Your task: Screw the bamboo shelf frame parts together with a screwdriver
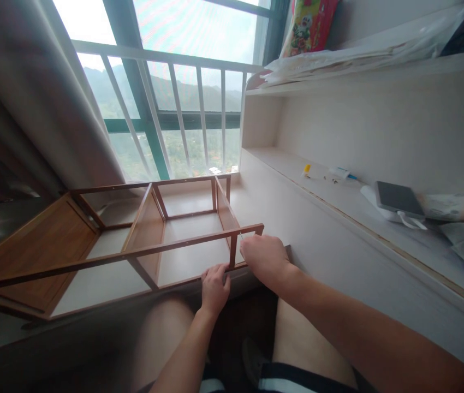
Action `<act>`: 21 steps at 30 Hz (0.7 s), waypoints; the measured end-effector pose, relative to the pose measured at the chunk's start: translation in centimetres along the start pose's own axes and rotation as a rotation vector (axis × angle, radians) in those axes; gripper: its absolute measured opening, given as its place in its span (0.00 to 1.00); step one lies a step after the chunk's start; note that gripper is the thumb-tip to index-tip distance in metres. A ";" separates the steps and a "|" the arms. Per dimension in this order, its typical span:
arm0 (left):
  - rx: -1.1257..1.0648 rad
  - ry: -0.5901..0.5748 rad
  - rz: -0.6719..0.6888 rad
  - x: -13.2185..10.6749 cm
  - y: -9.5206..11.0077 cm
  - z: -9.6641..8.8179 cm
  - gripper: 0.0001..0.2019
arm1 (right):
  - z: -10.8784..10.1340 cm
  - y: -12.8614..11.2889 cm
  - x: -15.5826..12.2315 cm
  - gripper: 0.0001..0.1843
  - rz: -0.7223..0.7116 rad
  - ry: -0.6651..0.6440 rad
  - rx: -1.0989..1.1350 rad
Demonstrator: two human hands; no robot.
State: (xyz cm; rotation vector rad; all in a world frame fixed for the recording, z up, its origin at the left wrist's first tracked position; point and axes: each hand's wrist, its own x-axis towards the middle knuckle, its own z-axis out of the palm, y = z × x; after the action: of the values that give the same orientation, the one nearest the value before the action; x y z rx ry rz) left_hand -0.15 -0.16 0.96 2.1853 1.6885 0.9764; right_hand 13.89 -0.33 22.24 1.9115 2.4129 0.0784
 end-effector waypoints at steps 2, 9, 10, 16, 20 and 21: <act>0.007 0.000 -0.009 0.0 0.1 0.0 0.16 | 0.6 0.2 -0.2 0.14 -0.014 0.070 0.009; 0.080 0.022 -0.028 0.5 0.8 0.1 0.10 | 1.3 0.6 -1.0 0.22 -0.063 0.188 0.014; 0.098 0.018 -0.036 0.7 1.0 0.1 0.10 | 1.3 0.7 -1.1 0.23 -0.089 0.192 0.024; 0.165 0.034 -0.083 1.8 1.6 0.9 0.10 | 2.3 0.5 -2.0 0.22 -0.342 0.127 0.294; 0.186 0.031 -0.105 3.4 2.4 0.7 0.07 | 4.0 -3.1 -3.5 0.22 -0.628 0.113 0.694; 0.200 0.067 -0.134 3.5 2.7 0.5 0.08 | 4.4 -4.6 -3.9 0.20 -0.723 0.090 0.769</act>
State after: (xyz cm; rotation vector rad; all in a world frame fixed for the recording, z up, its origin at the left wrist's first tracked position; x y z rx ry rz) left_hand 2.70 2.33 3.33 2.1434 2.0137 0.8897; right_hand 10.68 -5.13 17.55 1.0170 3.3247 -0.9208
